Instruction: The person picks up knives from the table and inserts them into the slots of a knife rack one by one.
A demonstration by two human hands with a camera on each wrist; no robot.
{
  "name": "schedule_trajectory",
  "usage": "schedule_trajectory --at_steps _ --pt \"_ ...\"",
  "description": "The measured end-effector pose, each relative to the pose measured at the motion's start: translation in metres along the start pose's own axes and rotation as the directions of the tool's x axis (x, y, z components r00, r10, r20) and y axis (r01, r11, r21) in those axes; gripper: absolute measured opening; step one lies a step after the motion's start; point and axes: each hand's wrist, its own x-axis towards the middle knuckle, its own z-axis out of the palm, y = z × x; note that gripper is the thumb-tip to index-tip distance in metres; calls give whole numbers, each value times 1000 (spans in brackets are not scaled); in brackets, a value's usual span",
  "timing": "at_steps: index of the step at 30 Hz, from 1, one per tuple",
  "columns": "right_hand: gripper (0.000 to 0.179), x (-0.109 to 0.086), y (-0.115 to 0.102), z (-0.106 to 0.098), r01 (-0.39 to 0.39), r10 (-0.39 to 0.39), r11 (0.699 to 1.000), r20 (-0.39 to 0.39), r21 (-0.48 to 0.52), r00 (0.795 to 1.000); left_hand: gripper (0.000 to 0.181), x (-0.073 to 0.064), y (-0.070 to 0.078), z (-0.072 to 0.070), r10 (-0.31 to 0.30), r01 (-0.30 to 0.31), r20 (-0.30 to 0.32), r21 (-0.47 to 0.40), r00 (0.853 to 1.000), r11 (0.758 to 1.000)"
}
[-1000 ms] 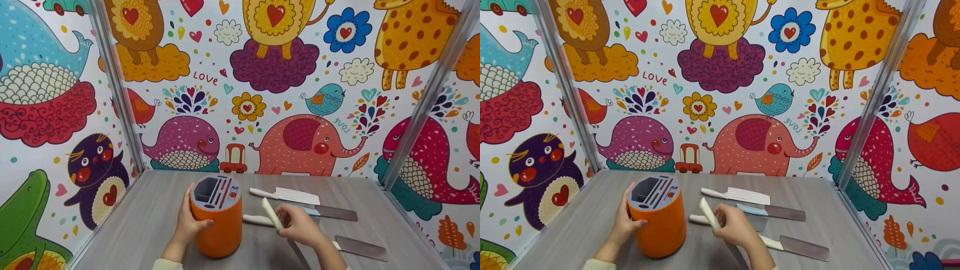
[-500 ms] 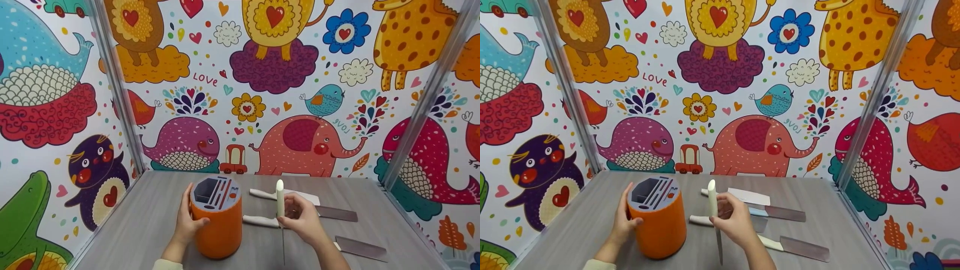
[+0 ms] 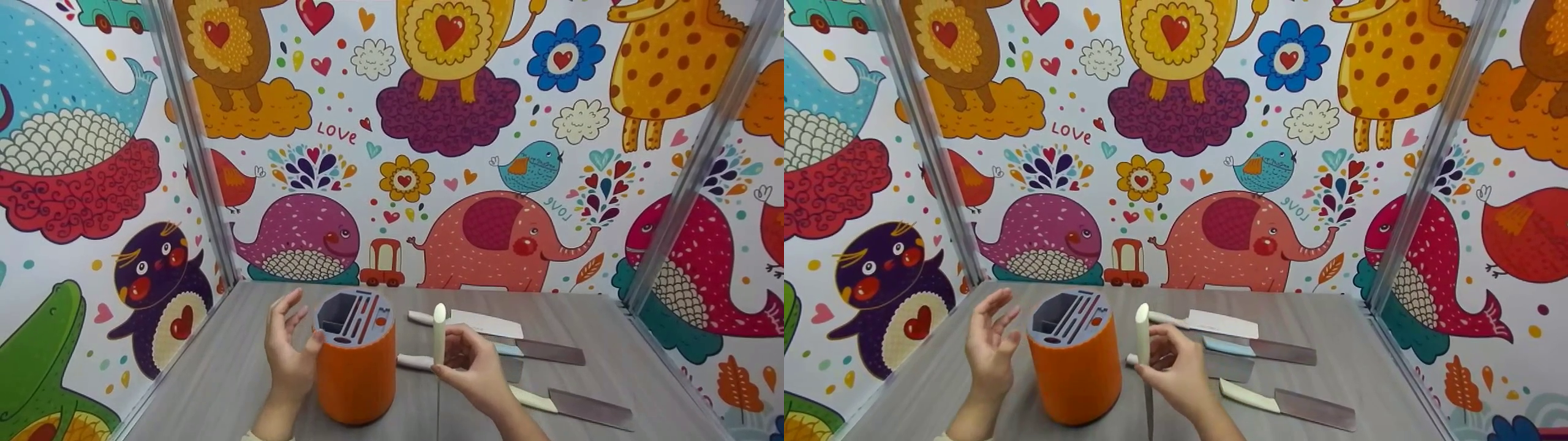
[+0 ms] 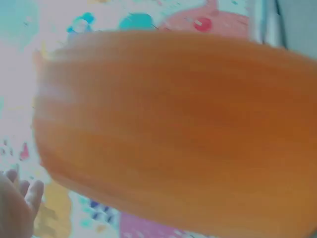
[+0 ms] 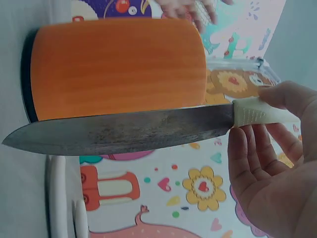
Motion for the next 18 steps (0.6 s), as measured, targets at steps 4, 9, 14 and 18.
schedule_trajectory --at_steps 4,9,14,18 --pt "49 -3 -2 10 -3 3 1000 8 11 1000 62 -1 34 9 66 -52 61 -211 996 976" --pt "44 -9 -7 22 17 -17 1000 22 25 1000 59 -13 72 23 -59 120 231 -262 971 958" --pt "41 -16 -14 32 42 -44 998 31 53 999 55 -21 88 41 -323 385 377 -101 868 917" --pt "40 -22 -18 41 72 -75 994 32 84 997 62 -27 85 50 -409 464 489 9 771 886"
